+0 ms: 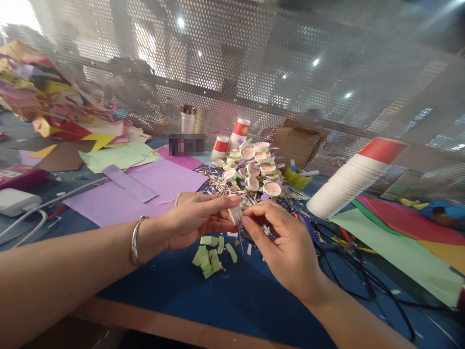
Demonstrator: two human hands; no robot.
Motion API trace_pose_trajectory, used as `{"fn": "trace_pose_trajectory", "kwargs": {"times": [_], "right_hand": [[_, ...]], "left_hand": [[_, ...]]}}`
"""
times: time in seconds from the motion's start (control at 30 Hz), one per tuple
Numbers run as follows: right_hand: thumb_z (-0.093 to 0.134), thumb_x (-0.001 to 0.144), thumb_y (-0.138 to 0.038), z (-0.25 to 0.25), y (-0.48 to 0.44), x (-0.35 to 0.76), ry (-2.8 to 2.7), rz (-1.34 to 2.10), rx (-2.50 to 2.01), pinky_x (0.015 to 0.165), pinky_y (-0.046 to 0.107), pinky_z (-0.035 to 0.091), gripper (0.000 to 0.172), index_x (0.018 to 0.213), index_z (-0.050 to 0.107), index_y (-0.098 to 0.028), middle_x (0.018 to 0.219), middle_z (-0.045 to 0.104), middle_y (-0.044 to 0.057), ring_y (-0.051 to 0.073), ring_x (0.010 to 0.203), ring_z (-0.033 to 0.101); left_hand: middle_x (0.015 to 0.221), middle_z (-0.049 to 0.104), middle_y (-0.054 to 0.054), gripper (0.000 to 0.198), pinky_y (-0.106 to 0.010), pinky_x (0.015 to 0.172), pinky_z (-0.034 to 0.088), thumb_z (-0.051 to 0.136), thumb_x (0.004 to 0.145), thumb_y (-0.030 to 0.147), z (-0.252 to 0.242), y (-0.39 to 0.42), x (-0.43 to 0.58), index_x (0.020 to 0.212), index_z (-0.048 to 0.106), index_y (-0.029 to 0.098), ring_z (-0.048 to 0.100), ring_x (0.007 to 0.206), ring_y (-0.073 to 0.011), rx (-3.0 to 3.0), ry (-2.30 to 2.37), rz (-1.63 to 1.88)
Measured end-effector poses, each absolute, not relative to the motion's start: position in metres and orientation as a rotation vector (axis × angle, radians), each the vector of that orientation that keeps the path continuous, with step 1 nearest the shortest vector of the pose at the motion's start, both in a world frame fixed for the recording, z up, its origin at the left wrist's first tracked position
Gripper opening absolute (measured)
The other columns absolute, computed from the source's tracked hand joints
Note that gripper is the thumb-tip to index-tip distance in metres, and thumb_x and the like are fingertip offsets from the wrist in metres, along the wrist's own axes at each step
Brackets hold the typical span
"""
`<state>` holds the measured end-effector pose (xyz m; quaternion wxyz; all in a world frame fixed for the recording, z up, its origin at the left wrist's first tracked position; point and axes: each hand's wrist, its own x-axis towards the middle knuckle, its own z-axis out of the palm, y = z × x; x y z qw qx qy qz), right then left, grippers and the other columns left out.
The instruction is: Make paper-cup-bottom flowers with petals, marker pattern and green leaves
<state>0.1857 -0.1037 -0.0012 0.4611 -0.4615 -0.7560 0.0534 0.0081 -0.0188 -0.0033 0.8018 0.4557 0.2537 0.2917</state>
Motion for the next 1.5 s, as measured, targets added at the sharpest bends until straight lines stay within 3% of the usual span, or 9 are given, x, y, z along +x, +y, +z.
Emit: {"fn": "trace_pose_trajectory", "kwargs": {"times": [0.2,0.33,0.4,0.63,0.8,0.97,1.3,1.5], "right_hand": [[0.058,0.101,-0.016,0.001,-0.11,0.184,-1.84,0.05,-1.141,0.083,0.03,0.052,0.014,0.109,0.067,-0.021,0.102,0.067,0.003,0.015,0.095,0.064],[0.065,0.098,-0.019,0.003,-0.113,0.183,-1.882,-0.044,-1.078,0.078,0.031,0.052,0.011,0.108,0.065,-0.021,0.098,0.067,0.004,0.016,0.086,0.063],[0.073,0.094,-0.022,0.003,-0.114,0.183,-1.954,-0.101,-1.026,0.077,0.032,0.053,0.017,0.108,0.063,-0.019,0.098,0.067,0.004,0.017,0.085,0.062],[0.076,0.092,-0.022,0.0,-0.115,0.181,-2.086,-0.279,-0.938,0.091,0.04,0.053,0.025,0.111,0.06,-0.016,0.101,0.068,0.008,0.021,0.098,0.063],[0.068,0.093,-0.007,0.0,-0.115,0.183,-2.104,-0.428,-0.977,0.089,0.04,0.053,0.023,0.113,0.061,-0.017,0.1,0.069,0.008,0.021,0.095,0.064],[0.067,0.092,-0.006,0.001,-0.115,0.186,-2.102,-0.428,-0.968,0.089,0.04,0.052,0.024,0.114,0.061,-0.016,0.1,0.069,0.009,0.021,0.096,0.065],[0.066,0.096,-0.007,0.0,-0.108,0.186,-2.007,-0.249,-0.953,0.083,0.03,0.052,0.012,0.105,0.065,-0.014,0.098,0.067,0.006,0.015,0.092,0.063],[0.059,0.098,-0.006,-0.001,-0.108,0.184,-1.997,-0.095,-0.981,0.078,0.027,0.048,0.009,0.096,0.061,-0.015,0.09,0.061,0.003,0.012,0.085,0.058]], "left_hand": [[0.074,0.07,-0.006,0.024,-0.021,0.074,0.059,0.072,0.088,0.034,-0.001,-0.017,0.009,0.081,0.07,0.011,0.069,0.069,-0.0128,0.925,0.593,0.634],[0.077,0.072,-0.008,0.023,-0.023,0.078,0.059,0.065,0.091,0.033,0.002,-0.015,0.008,0.082,0.068,0.012,0.068,0.068,-0.0129,0.886,0.569,0.633],[0.079,0.074,-0.009,0.024,-0.022,0.077,0.058,0.059,0.093,0.032,0.003,-0.015,0.008,0.084,0.068,0.012,0.07,0.07,-0.0134,0.885,0.547,0.645],[0.088,0.078,-0.012,0.029,-0.02,0.072,0.058,0.052,0.095,0.031,0.005,-0.017,0.008,0.092,0.071,0.009,0.071,0.072,-0.0145,0.893,0.494,0.671],[0.087,0.078,-0.011,0.028,-0.018,0.073,0.058,0.049,0.096,0.027,0.006,-0.017,0.008,0.092,0.071,0.009,0.07,0.071,-0.0127,0.859,0.485,0.699],[0.077,0.074,-0.009,0.038,-0.018,0.064,0.056,0.043,0.098,0.033,0.008,-0.016,0.007,0.085,0.071,0.01,0.066,0.062,-0.0122,0.834,0.495,0.633],[0.062,0.064,-0.004,0.049,-0.016,0.053,0.047,0.055,0.098,0.053,0.001,-0.025,0.008,0.073,0.068,0.012,0.059,0.055,-0.0097,0.967,0.486,0.529],[0.071,0.067,-0.005,0.038,-0.018,0.055,0.052,0.065,0.095,0.048,-0.004,-0.027,0.008,0.081,0.068,0.012,0.064,0.06,-0.0109,0.998,0.406,0.562]]}}
